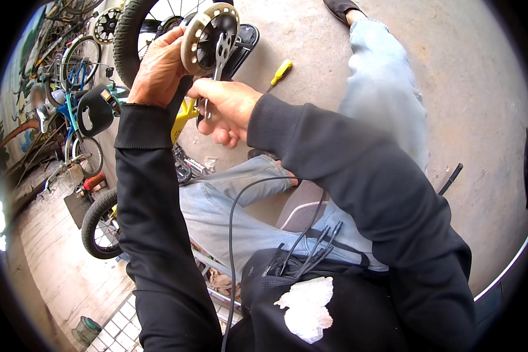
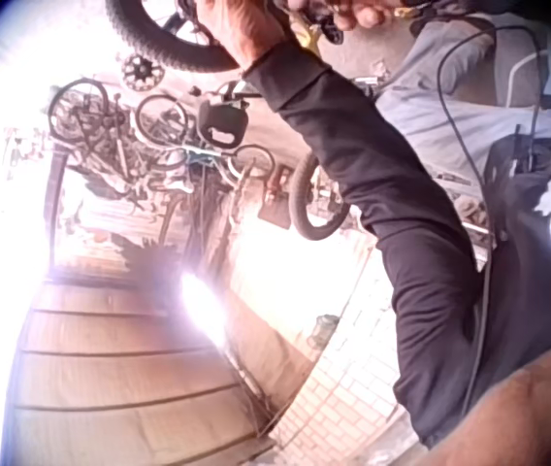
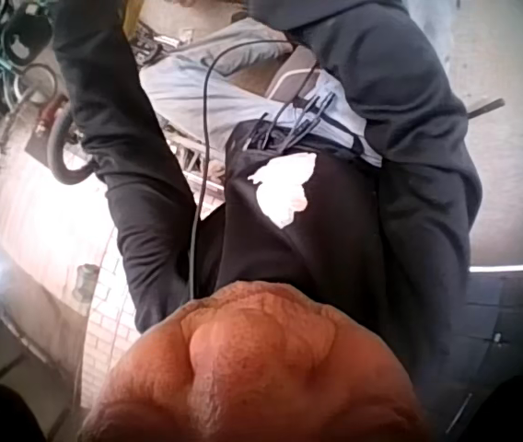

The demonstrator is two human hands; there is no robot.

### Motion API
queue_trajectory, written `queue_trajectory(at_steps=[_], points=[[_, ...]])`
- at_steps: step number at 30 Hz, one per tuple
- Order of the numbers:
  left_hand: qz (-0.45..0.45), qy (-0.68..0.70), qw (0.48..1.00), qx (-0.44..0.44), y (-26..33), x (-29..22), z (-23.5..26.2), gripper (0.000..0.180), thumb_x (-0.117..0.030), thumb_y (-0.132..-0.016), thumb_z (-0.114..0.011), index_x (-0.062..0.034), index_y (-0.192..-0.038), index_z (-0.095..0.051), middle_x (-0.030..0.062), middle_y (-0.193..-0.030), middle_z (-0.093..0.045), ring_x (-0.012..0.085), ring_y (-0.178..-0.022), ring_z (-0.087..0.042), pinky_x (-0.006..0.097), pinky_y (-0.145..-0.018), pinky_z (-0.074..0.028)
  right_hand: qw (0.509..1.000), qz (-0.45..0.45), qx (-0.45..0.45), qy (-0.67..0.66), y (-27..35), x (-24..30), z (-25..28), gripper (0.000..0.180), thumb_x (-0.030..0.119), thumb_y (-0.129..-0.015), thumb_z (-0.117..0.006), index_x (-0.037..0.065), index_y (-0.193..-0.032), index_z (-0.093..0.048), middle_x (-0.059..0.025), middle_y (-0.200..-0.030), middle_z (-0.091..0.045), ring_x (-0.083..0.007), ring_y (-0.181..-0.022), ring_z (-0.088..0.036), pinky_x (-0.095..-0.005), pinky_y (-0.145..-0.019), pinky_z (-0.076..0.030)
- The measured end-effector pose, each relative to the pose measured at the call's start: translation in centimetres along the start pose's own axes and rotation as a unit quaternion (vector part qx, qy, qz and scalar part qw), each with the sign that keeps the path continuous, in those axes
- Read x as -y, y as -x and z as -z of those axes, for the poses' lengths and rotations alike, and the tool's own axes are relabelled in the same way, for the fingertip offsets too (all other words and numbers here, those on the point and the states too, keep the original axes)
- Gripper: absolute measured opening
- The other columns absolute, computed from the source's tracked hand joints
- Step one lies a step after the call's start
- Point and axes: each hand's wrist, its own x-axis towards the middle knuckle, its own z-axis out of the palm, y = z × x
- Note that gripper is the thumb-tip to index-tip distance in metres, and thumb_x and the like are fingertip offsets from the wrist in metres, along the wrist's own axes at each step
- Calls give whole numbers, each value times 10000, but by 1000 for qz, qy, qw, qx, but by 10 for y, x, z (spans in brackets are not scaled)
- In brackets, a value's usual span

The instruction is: The person sits on the floor and uses a wrench to tighten the axle nut on a bicycle wheel. They spin the wheel to check its movement and then wipe the bicycle frame with a cloth.

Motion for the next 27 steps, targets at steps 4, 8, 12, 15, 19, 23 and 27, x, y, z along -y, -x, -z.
queue_trajectory(at_steps=[4, 8, 12, 15, 19, 23, 27], points=[[9, 28, 999, 22, -3, 3, 8, 262, -163, -926, -547, -13, -1140, -565, 49, -973, -649, 97, -796, -642, 223, -668, -542, 997, -20, 40, -57, -1, 4, -6, 291, 412, -823, -536, 137, -900, -480, -99, -657, -547, -117, -389, -416, -277, -373, -301], [12, 38, 999, 31, -3, 3, 9, 261, -157, -921, -555, -18, -1142, -567, 46, -972, -649, 96, -801, -639, 225, -672, -540, 998, -18, 21, -61, 2, 5, -11, 309, 428, -826, -540, 128, -876, -483, -100, -665, -543, -113, -394, -410, -272, -376, -294], [20, 24, 999, 23, -4, 2, 11, 273, -153, -915, -568, -22, -1154, -569, 37, -983, -649, 85, -807, -628, 210, -678, -522, 990, -39, 49, -124, 9, 15, -18, 348, 450, -825, -548, 116, -873, -461, -111, -674, -534, -108, -401, -395, -268, -381, -297], [27, 27, 999, 39, -5, 0, 15, 296, -157, -907, -585, -22, -1170, -565, 40, -1004, -646, 86, -813, -622, 199, -680, -509, 977, -31, 78, -196, 12, 17, -24, 366, 441, -830, -562, 103, -880, -430, -126, -687, -527, -105, -410, -385, -262, -377, -308], [39, 33, 998, 26, -2, -6, 12, 296, -158, -905, -590, -17, -1164, -565, 59, -1000, -647, 101, -816, -631, 213, -680, -521, 973, -15, 78, -216, 16, 18, -34, 379, 421, -826, -578, 85, -890, -415, -134, -710, -529, -101, -413, -382, -259, -375, -322], [41, 23, 999, 20, -5, -4, 10, 276, -145, -905, -582, -16, -1149, -569, 59, -986, -650, 103, -793, -636, 216, -667, -525, 980, -22, 68, -187, 6, 13, -27, 384, 421, -821, -583, 77, -870, -419, -139, -725, -531, -91, -409, -372, -261, -368, -323], [43, -5, 999, 21, -8, -7, 13, 255, -142, -906, -576, -19, -1130, -578, 49, -953, -654, 100, -763, -636, 210, -654, -524, 987, -7, 58, -147, 1, 10, -24, 365, 405, -823, -572, 66, -820, -433, -136, -728, -529, -79, -400, -356, -256, -361, -315]])
